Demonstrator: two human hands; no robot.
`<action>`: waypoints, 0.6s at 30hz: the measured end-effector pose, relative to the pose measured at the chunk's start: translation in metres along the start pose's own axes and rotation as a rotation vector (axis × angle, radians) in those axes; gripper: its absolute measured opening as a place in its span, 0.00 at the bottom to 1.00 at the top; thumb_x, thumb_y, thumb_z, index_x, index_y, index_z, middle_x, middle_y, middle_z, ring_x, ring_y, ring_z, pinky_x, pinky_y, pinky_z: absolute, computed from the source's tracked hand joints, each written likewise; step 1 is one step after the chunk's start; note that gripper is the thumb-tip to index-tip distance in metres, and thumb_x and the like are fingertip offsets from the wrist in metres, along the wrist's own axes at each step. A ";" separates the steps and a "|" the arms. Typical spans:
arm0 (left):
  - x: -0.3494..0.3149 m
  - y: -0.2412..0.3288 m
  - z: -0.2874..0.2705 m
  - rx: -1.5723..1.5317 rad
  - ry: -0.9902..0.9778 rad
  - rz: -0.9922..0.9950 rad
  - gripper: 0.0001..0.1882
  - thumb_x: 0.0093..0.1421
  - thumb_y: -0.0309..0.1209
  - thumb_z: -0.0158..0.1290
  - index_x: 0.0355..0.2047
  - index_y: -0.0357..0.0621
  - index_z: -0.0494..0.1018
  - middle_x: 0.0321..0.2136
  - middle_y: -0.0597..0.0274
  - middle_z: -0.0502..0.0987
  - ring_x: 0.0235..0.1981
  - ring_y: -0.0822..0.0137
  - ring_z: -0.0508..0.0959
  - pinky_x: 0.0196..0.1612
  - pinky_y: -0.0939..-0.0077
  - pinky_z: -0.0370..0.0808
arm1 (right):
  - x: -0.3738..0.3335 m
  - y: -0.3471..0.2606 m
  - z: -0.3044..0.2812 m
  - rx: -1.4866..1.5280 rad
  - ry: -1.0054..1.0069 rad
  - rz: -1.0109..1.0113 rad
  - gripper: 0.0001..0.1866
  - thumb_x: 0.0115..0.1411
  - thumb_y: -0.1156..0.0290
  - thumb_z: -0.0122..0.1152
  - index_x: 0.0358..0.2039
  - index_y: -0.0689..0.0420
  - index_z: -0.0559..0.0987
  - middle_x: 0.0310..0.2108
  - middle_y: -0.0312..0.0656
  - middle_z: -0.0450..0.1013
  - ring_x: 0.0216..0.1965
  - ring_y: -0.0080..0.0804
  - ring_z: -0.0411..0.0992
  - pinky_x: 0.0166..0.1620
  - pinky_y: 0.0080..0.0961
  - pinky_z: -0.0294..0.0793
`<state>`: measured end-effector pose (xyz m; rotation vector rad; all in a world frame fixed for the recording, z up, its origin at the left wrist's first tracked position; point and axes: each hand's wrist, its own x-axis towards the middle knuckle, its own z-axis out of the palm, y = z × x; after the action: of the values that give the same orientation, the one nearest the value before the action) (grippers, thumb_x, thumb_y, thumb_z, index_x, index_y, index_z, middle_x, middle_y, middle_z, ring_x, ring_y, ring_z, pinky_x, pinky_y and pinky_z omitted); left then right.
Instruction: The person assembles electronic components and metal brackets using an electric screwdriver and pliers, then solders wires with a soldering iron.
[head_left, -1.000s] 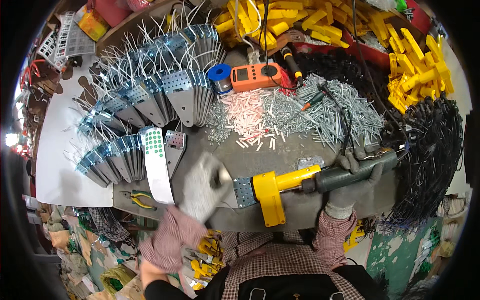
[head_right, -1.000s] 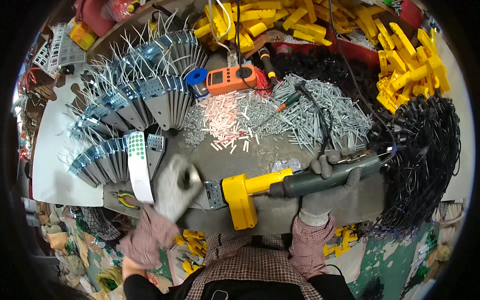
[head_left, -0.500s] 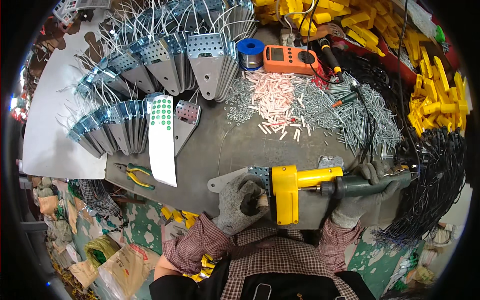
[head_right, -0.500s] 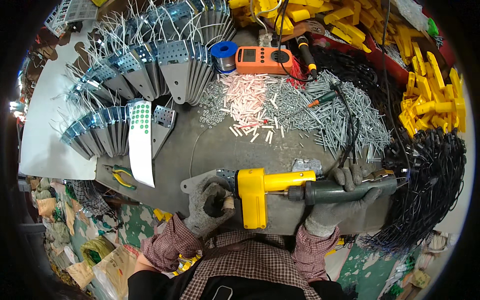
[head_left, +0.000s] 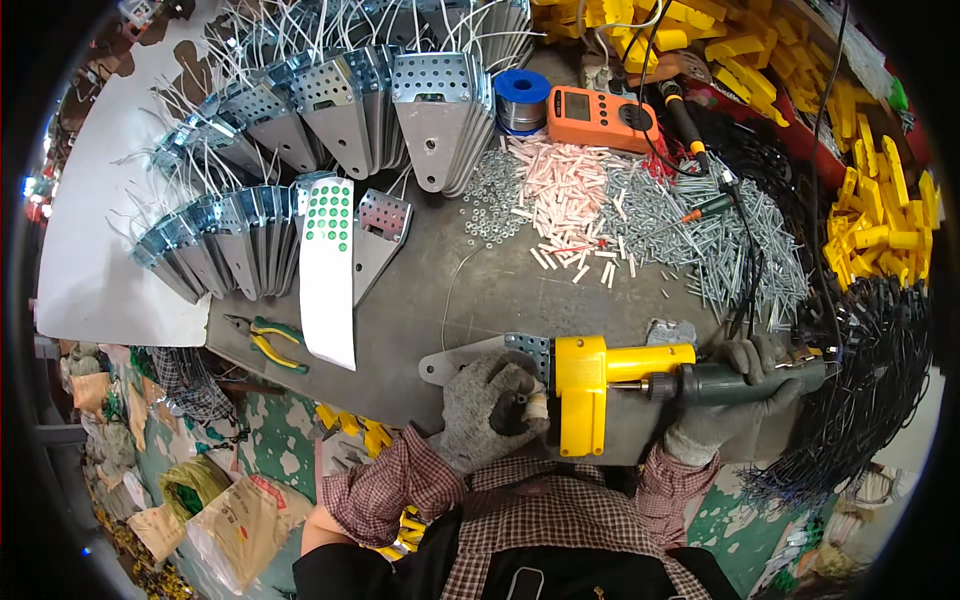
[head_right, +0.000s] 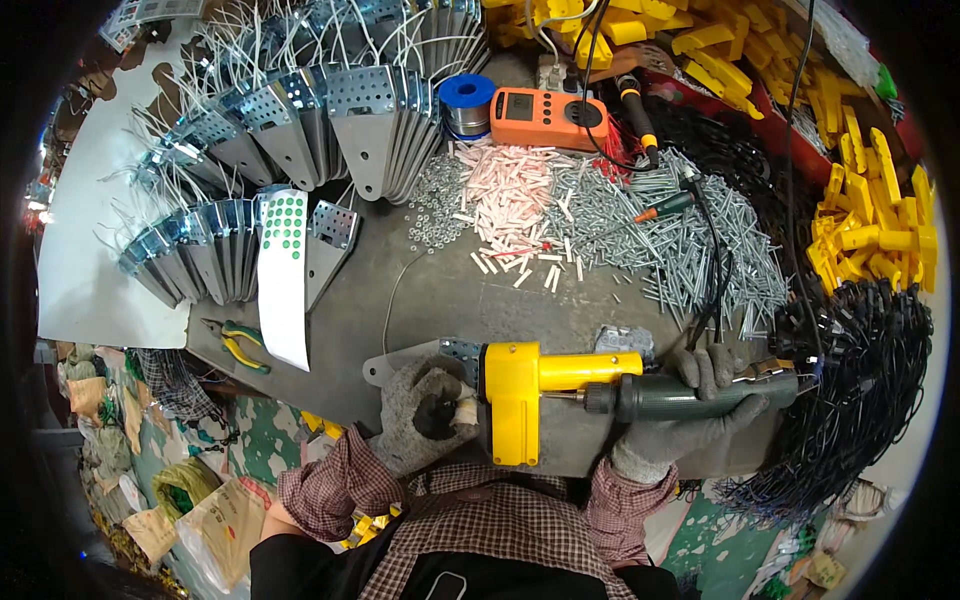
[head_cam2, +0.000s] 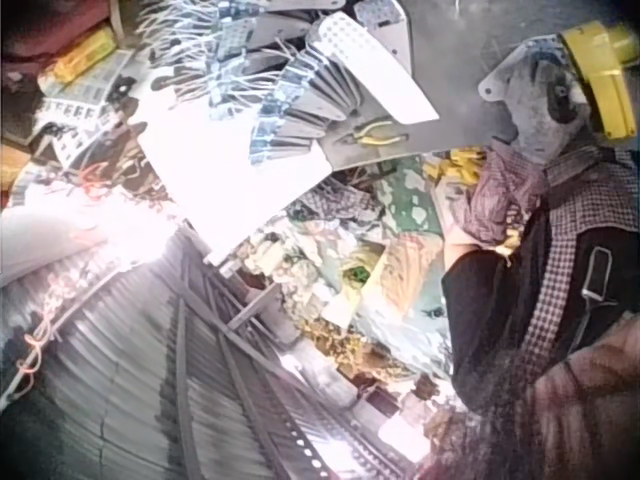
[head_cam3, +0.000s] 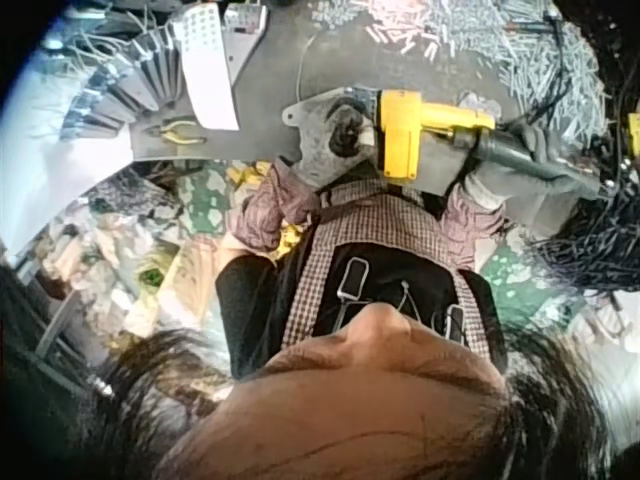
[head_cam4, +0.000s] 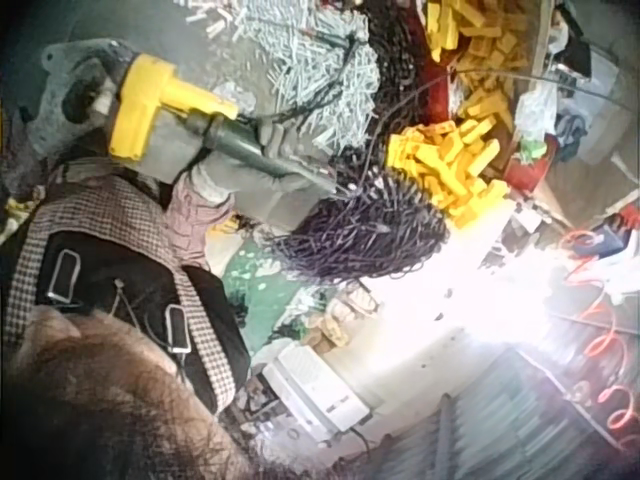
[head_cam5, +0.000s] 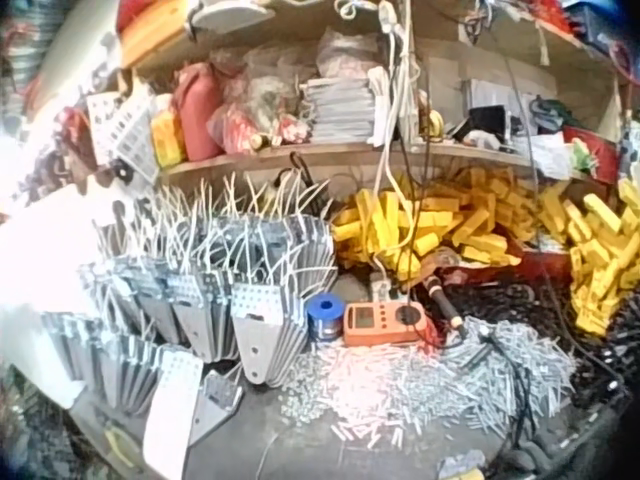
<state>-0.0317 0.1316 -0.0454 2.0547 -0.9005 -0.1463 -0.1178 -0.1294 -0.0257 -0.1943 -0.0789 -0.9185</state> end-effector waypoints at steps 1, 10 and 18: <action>0.000 -0.001 0.000 -0.001 0.000 -0.002 0.21 0.40 0.36 0.67 0.35 0.46 0.73 0.39 0.56 0.76 0.40 0.51 0.78 0.42 0.58 0.75 | 0.000 0.000 0.000 -0.001 0.001 0.001 0.15 0.57 0.63 0.66 0.39 0.52 0.70 0.29 0.32 0.65 0.25 0.20 0.65 0.36 0.20 0.68; 0.003 0.001 -0.004 -0.025 -0.015 0.055 0.17 0.47 0.34 0.64 0.36 0.46 0.73 0.40 0.57 0.76 0.41 0.53 0.78 0.43 0.60 0.75 | -0.001 0.004 0.001 -0.024 -0.032 -0.042 0.18 0.63 0.56 0.60 0.42 0.56 0.69 0.28 0.35 0.64 0.25 0.22 0.66 0.33 0.22 0.67; 0.009 -0.001 -0.008 -0.035 -0.007 0.136 0.12 0.53 0.26 0.59 0.38 0.47 0.75 0.40 0.58 0.77 0.42 0.55 0.79 0.40 0.65 0.77 | -0.004 0.008 0.002 -0.018 -0.019 -0.052 0.17 0.63 0.57 0.59 0.43 0.55 0.67 0.28 0.35 0.65 0.25 0.22 0.67 0.33 0.23 0.69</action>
<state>-0.0215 0.1314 -0.0392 1.9548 -1.0315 -0.0948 -0.1134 -0.1209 -0.0254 -0.2182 -0.0934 -0.9692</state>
